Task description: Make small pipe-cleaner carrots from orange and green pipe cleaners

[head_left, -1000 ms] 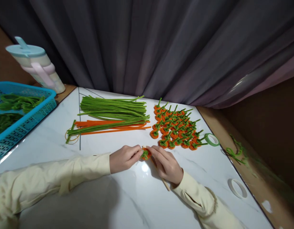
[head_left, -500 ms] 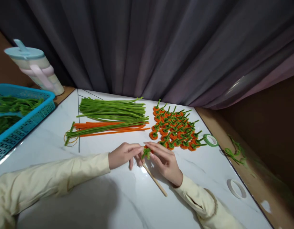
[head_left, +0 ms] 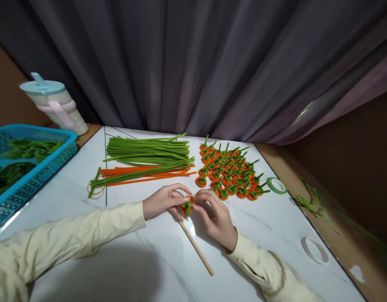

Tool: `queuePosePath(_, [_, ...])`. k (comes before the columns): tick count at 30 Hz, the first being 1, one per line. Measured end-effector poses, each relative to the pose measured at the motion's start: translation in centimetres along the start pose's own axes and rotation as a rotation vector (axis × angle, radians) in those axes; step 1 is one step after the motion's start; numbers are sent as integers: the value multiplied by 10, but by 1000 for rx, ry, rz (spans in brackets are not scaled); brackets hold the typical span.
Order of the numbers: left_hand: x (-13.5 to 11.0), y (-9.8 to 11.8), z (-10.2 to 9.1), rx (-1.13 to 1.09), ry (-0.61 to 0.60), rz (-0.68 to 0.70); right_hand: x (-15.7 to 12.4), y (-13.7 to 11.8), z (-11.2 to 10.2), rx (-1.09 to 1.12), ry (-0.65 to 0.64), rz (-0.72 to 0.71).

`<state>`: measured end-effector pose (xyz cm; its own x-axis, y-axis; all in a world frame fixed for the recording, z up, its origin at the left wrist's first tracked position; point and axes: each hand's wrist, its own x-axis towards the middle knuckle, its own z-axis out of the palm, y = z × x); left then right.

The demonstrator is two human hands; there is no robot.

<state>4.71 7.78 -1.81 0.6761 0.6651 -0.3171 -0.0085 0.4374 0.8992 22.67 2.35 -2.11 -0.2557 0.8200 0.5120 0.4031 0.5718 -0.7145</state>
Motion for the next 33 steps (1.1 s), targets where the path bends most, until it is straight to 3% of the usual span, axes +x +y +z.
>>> queuePosePath(6, [-1, -8, 3, 25, 84, 63, 0, -2, 1, -294, -121, -80])
queuePosePath(10, [-2, -12, 3, 72, 37, 97, 1, -2, 3, -433, -185, -103])
queuePosePath(18, [-1, -14, -1, 85, -18, 141, 1, -2, 0, -368, -184, -135])
queuePosePath(26, [-1, -12, 1, 81, -11, 110, -4, 9, -1, -317, -103, -166])
queuePosePath(33, [-1, -9, 1, 45, 43, 114, -2, 7, 0, -340, -133, -168])
